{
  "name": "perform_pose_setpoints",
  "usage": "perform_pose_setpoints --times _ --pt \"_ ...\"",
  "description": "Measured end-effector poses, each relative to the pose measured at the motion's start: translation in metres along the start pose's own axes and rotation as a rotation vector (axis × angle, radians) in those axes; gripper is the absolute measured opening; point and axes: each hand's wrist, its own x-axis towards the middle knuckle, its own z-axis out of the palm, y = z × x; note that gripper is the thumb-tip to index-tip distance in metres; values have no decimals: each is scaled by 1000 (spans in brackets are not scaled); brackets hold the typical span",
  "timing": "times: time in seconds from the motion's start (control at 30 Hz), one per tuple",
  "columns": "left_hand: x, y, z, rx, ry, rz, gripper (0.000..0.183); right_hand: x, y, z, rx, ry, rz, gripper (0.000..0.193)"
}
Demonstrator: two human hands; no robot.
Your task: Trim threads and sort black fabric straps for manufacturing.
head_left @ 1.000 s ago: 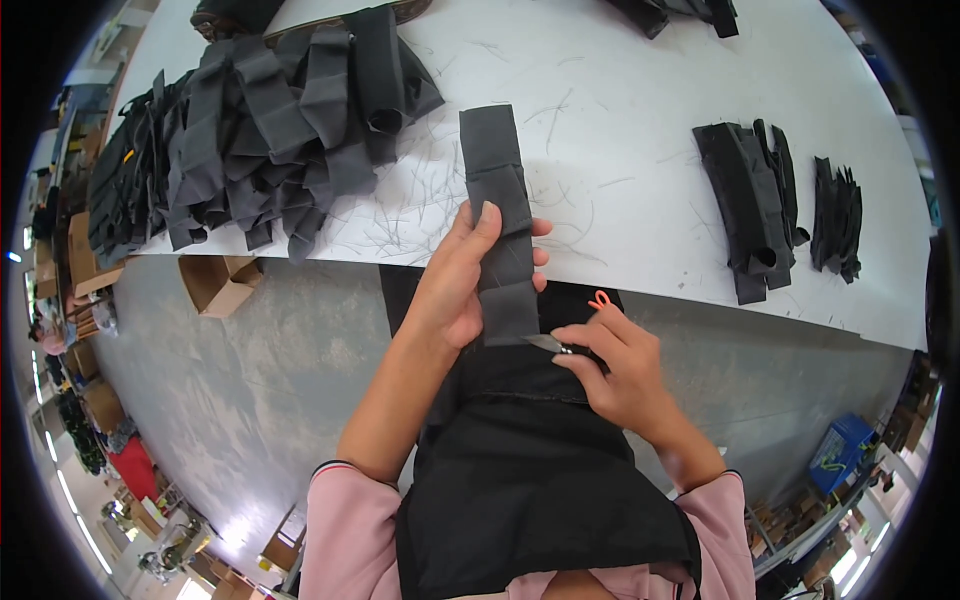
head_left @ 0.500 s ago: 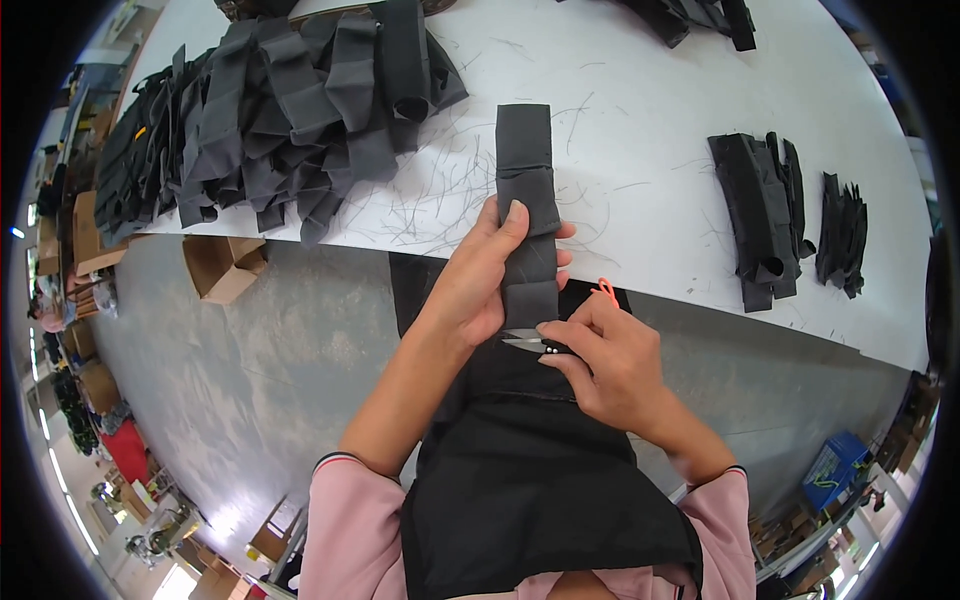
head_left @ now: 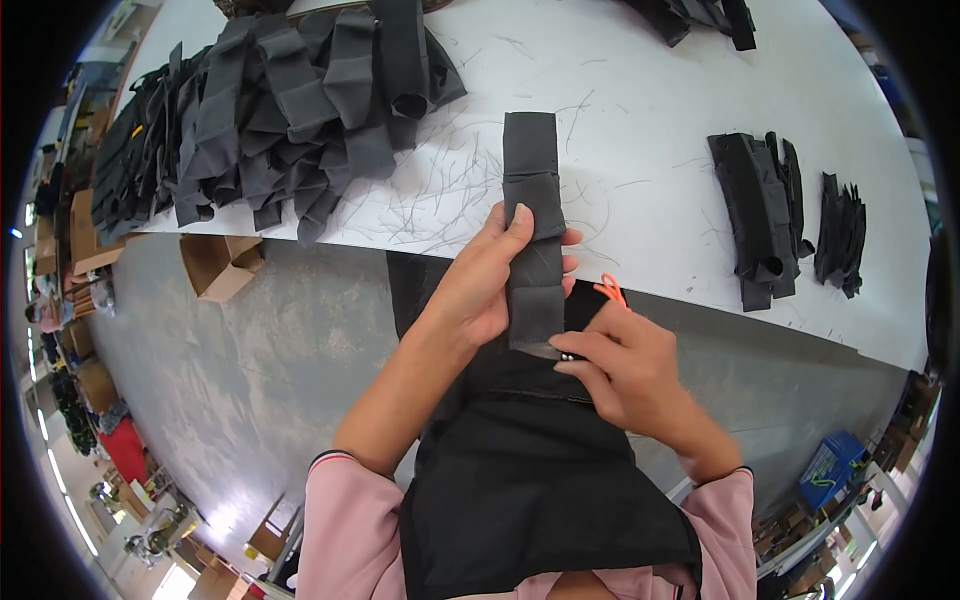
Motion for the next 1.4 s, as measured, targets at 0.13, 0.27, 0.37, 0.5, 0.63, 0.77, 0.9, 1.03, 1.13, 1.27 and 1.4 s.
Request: perform_pose_setpoints --times 0.13,0.27,0.37,0.5,0.63,0.77,0.9,1.03,1.13,1.27,1.4 --pt "1 1 1 2 -17 18 33 -6 0 8 221 95 153 29" --pt "-1 3 4 8 -10 30 33 -12 0 4 235 33 167 24" --pt "-3 5 -2 27 19 111 34 -27 11 -4 368 60 212 26" --pt "-4 7 -2 31 17 117 33 -36 10 -6 379 142 349 27" --pt "-4 8 -1 29 -19 113 33 -27 2 -1 354 197 390 26" --pt "-4 6 0 20 -29 139 34 -29 7 0 349 164 316 26" --pt "-6 5 0 59 -6 154 34 -30 9 -1 381 207 280 26" --pt "-8 4 9 73 -31 139 35 -13 7 0 462 140 401 34" --pt "-11 3 14 117 -34 146 37 6 -2 -4 424 93 446 35" --pt "-8 -1 10 72 -34 175 37 13 18 22 417 92 367 24" --pt "-4 4 3 67 31 234 35 -13 -9 33 56 263 -211 25"
